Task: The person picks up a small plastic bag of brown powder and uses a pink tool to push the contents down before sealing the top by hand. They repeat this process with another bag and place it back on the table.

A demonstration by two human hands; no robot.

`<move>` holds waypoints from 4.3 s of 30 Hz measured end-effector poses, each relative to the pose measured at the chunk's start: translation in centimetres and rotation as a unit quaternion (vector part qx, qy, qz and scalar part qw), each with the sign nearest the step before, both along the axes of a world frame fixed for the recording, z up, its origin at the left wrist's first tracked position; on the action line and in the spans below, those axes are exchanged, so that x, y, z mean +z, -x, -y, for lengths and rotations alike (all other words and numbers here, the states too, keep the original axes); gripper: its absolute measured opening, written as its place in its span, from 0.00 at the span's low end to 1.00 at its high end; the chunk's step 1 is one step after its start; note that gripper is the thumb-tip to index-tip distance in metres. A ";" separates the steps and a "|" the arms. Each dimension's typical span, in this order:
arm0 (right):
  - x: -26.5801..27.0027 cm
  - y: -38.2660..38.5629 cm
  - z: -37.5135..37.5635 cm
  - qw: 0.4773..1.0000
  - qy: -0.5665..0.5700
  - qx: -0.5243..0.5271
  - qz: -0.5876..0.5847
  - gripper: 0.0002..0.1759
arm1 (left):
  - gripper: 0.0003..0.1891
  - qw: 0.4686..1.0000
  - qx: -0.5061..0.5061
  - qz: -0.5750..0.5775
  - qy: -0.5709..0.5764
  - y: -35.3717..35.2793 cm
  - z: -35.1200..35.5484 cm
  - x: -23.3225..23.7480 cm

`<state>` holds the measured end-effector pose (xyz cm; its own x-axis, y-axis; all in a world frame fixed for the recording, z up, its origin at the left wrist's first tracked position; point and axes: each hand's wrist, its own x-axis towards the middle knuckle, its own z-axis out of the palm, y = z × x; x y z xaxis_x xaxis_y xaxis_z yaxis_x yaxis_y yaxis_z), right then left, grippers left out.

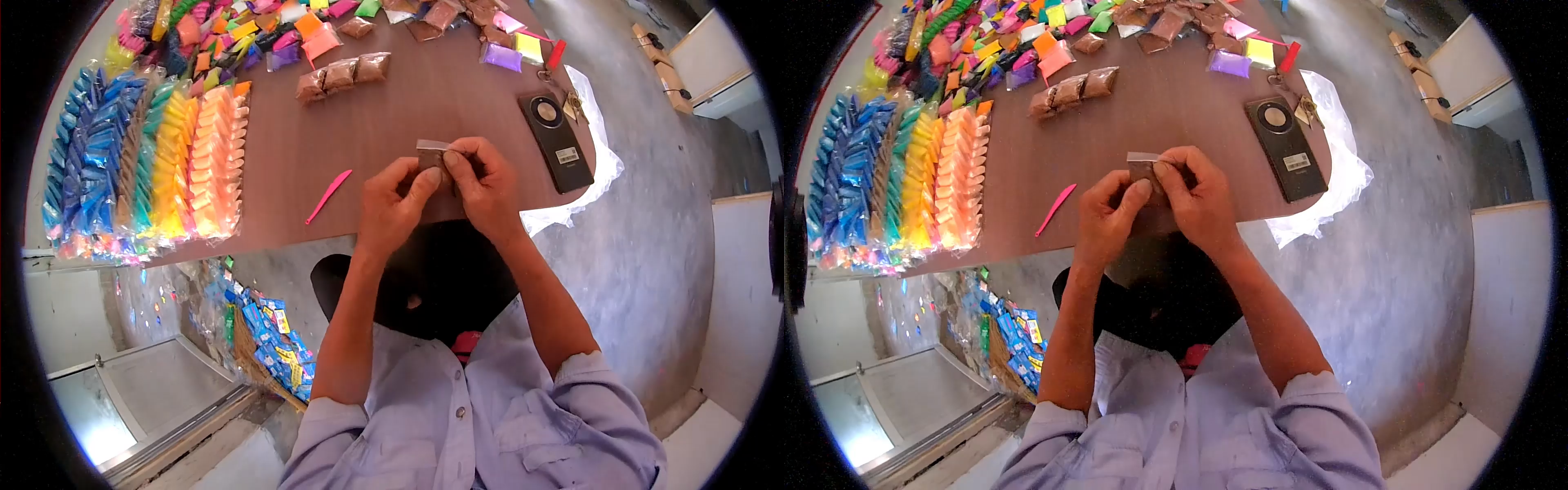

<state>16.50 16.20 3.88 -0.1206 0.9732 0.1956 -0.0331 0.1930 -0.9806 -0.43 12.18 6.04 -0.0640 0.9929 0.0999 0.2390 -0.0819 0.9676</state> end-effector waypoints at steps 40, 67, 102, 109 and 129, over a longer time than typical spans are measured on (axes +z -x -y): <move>0.6 0.2 0.2 0.995 -0.054 0.056 0.055 0.08 | 0.11 0.994 0.088 0.000 -0.071 0.0 0.5 -1.0; -0.1 0.1 0.3 0.994 -0.074 0.030 0.075 0.08 | 0.10 0.996 0.053 0.029 -0.058 -0.1 0.3 -1.3; 1.1 0.3 0.6 0.990 -0.114 0.014 0.082 0.10 | 0.08 0.994 0.068 0.087 -0.024 0.9 0.1 -1.8; -0.4 0.3 0.1 0.985 -0.135 0.027 0.099 0.12 | 0.08 0.989 0.069 0.130 -0.024 0.6 0.1 -1.0; 0.7 0.0 0.0 0.986 -0.112 0.085 0.094 0.14 | 0.09 0.985 0.032 0.168 0.007 0.6 -0.1 0.0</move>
